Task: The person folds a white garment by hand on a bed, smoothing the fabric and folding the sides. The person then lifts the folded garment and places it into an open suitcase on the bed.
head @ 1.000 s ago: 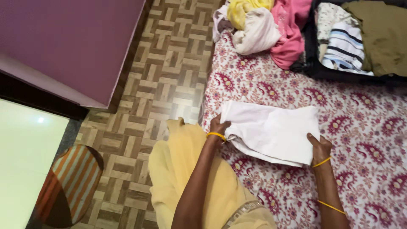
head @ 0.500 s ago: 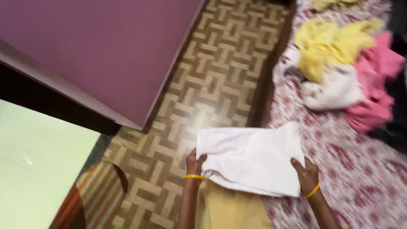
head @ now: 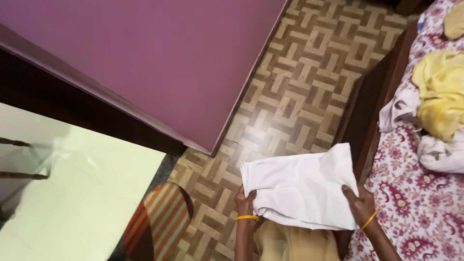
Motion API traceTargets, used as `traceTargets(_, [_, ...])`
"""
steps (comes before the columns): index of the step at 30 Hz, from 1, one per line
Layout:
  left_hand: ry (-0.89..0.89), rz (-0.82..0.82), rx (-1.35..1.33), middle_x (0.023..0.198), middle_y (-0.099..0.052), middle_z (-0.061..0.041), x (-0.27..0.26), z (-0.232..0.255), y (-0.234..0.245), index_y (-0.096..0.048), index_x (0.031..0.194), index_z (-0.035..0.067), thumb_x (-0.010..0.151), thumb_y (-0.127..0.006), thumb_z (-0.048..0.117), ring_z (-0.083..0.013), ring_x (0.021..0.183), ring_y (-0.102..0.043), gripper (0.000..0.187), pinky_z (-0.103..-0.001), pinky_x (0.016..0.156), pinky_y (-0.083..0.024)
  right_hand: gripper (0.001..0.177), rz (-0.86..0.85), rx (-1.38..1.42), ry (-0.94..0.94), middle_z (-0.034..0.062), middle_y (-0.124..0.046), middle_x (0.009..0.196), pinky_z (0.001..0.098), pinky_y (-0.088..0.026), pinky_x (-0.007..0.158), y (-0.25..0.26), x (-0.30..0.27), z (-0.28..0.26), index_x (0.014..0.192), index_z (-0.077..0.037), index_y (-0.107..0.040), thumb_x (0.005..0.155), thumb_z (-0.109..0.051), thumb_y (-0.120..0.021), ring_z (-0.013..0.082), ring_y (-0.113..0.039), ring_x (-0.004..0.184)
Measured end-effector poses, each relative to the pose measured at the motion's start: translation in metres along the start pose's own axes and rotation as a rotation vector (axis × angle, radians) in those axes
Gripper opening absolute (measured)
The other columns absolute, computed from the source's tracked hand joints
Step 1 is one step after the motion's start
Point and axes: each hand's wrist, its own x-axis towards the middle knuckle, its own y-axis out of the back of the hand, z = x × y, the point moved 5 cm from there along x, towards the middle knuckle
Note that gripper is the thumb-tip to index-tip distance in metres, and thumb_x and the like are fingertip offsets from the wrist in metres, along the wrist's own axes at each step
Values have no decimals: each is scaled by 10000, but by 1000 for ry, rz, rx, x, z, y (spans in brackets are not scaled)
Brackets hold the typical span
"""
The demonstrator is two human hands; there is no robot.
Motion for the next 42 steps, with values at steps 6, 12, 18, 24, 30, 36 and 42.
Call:
traceTargets(6, [-57, -12, -51, 1093, -746, -142, -16, 62, -37, -628, 1277, -86, 816, -641, -103, -216, 906, -698, 462, -339, 835, -558, 304, 17, 22, 51, 106, -780, 908, 317, -548, 716, 7, 1, -75, 1162, 31, -734, 964, -188, -664, 145, -677, 788])
traceTargets(12, [-41, -88, -22, 1088, -744, -139, -53, 124, -139, -633, 1280, -73, 845, -622, -97, -209, 898, -698, 436, -322, 817, -560, 350, 45, 117, 122, 93, -788, 970, 309, -557, 768, 47, -1, -153, 1223, 16, -707, 945, -189, -656, 135, -685, 845])
traceTargets(18, [44, -140, 71, 1091, -746, -133, -67, 144, -240, -636, 1295, -51, 831, -602, -100, -210, 909, -707, 467, -321, 819, -563, 367, 143, 10, 235, 118, -791, 1067, 306, -540, 868, 117, -3, -215, 1263, 12, -683, 952, -178, -638, 156, -700, 948])
traceTargets(24, [-4, -262, 102, 1087, -738, -139, -63, 169, -293, -626, 1283, -66, 858, -626, -80, -211, 901, -698, 425, -319, 805, -555, 353, 250, 2, 205, 117, -807, 1035, 303, -548, 847, 162, 5, -238, 1256, 13, -691, 959, -169, -629, 165, -710, 916])
traceTargets(30, [-25, -285, 123, 1092, -746, -138, -24, 197, -284, -634, 1267, -75, 873, -618, -69, -214, 908, -706, 394, -320, 810, -555, 350, 243, 100, 266, 113, -791, 1063, 288, -534, 861, 131, 22, -262, 1249, 21, -689, 963, -170, -630, 143, -682, 941])
traceTargets(36, [31, -332, 194, 1102, -730, -151, 34, 246, -279, -604, 1304, -47, 906, -644, -11, -216, 893, -692, 402, -338, 782, -560, 308, 294, -32, 105, 171, -791, 982, 328, -558, 838, 66, 39, -293, 1166, 29, -719, 998, -218, -647, 214, -703, 889])
traceTargets(42, [58, -438, 149, 1072, -717, -153, 80, 294, -303, -587, 1291, -66, 944, -643, 44, -229, 843, -703, 369, -370, 738, -589, 398, 447, 91, 224, 137, -782, 1092, 316, -555, 870, 38, 42, -315, 1285, 1, -659, 948, -210, -639, 175, -728, 981])
